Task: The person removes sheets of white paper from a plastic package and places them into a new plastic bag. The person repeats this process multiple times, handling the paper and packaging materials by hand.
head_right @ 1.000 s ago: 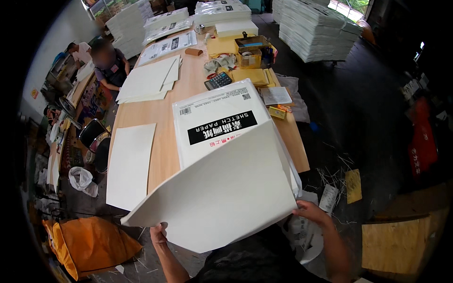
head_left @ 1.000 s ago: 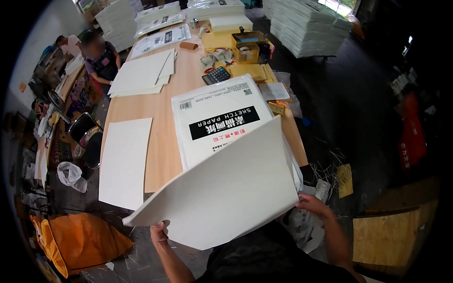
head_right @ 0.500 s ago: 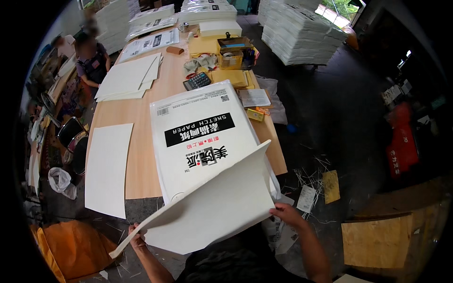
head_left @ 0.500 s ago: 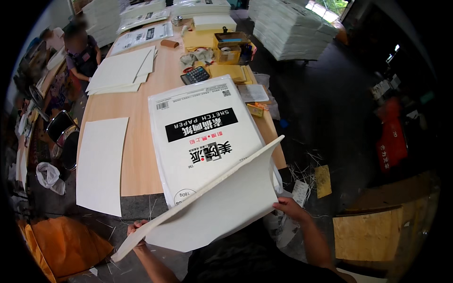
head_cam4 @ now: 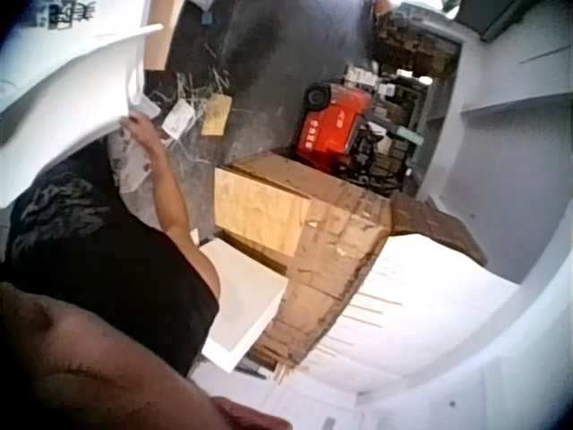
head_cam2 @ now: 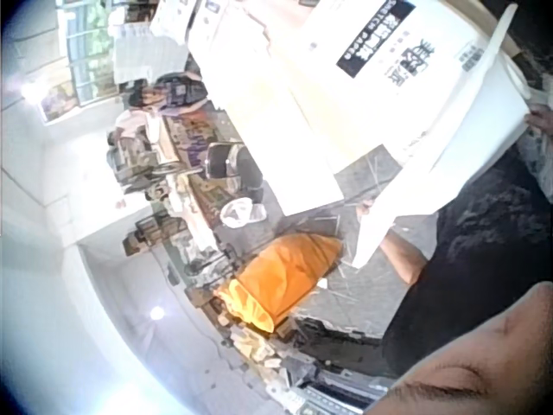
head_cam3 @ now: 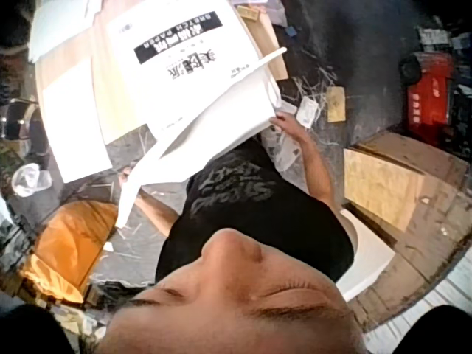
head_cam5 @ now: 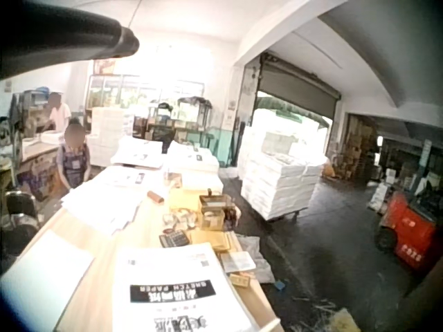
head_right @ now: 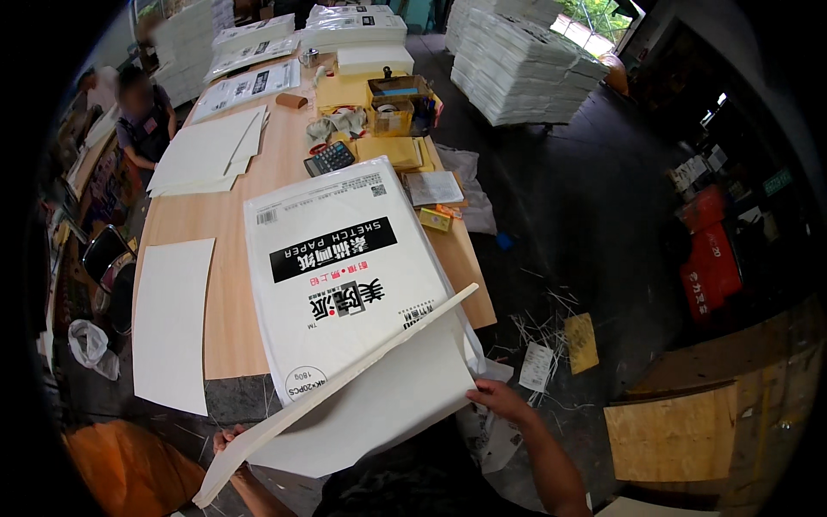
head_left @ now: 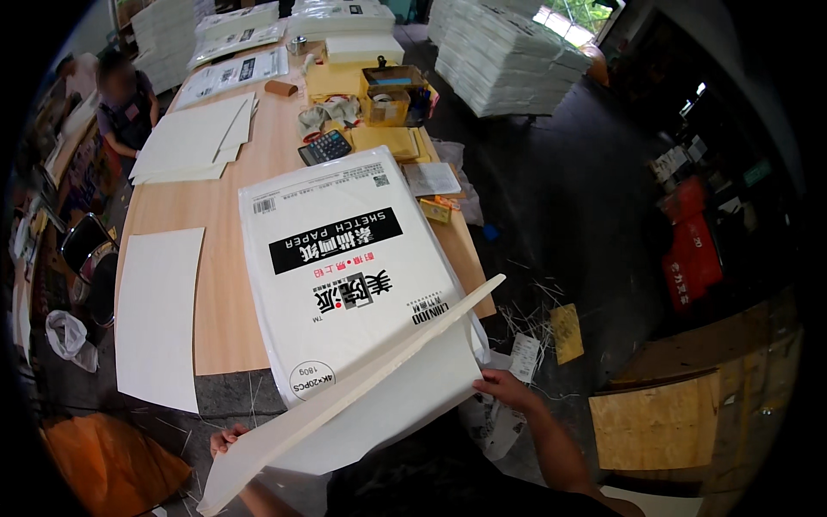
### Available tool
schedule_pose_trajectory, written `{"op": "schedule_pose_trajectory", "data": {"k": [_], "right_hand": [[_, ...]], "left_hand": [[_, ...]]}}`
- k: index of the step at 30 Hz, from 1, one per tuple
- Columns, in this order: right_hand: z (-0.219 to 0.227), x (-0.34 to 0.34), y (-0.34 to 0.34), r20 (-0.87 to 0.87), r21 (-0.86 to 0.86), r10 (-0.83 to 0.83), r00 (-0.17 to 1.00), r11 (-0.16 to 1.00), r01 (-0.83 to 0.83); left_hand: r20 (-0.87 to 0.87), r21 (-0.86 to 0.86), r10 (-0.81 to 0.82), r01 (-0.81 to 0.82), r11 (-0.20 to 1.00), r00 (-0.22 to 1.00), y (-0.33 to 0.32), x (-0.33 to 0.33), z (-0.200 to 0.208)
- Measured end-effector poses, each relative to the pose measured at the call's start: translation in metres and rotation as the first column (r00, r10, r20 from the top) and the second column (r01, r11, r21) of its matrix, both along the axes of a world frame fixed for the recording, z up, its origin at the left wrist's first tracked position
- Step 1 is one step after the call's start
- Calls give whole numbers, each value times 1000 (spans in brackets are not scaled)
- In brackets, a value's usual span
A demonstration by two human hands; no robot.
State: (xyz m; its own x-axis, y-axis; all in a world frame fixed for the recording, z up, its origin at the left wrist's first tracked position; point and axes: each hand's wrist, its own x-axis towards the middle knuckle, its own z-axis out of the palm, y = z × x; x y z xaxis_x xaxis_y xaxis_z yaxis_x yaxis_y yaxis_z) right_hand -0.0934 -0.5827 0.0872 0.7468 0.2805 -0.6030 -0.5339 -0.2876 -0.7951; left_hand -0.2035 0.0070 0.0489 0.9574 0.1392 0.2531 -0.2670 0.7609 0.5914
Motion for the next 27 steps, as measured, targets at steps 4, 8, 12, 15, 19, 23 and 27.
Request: {"op": "schedule_pose_trajectory", "data": {"k": [4, 8, 12, 15, 19, 23, 27], "right_hand": [[-9, -4, -11, -42, -92, 17, 999, 996, -21], [4, 1, 1, -5, -115, 6, 1000, 993, -7], [-9, -5, -4, 22, -27, -39, 999, 999, 39], [-5, -8, -3, 1, -4, -89, 996, 996, 89], [-10, -5, -7, 20, -5, -39, 999, 999, 39], [-7, -2, -8, 24, -44, -8, 1000, 999, 9], [-4, -5, -3, 108, -30, -33, 994, 999, 37]], "left_hand": [[-11, 20, 27, -26, 999, 1000, -9, 2, 7], [15, 22, 59, -59, 998, 998, -14, 2, 16], [-8, 142, 109, -107, 984, 994, -15, 5, 20], [15, 76, 70, -71, 995, 997, -19, 9, 22], [-5, 56, 103, -102, 993, 995, -25, 7, 29], [-37, 69, 153, -150, 986, 988, -29, 1, 29], [-8, 5, 89, -89, 996, 996, -28, 4, 29]]}}
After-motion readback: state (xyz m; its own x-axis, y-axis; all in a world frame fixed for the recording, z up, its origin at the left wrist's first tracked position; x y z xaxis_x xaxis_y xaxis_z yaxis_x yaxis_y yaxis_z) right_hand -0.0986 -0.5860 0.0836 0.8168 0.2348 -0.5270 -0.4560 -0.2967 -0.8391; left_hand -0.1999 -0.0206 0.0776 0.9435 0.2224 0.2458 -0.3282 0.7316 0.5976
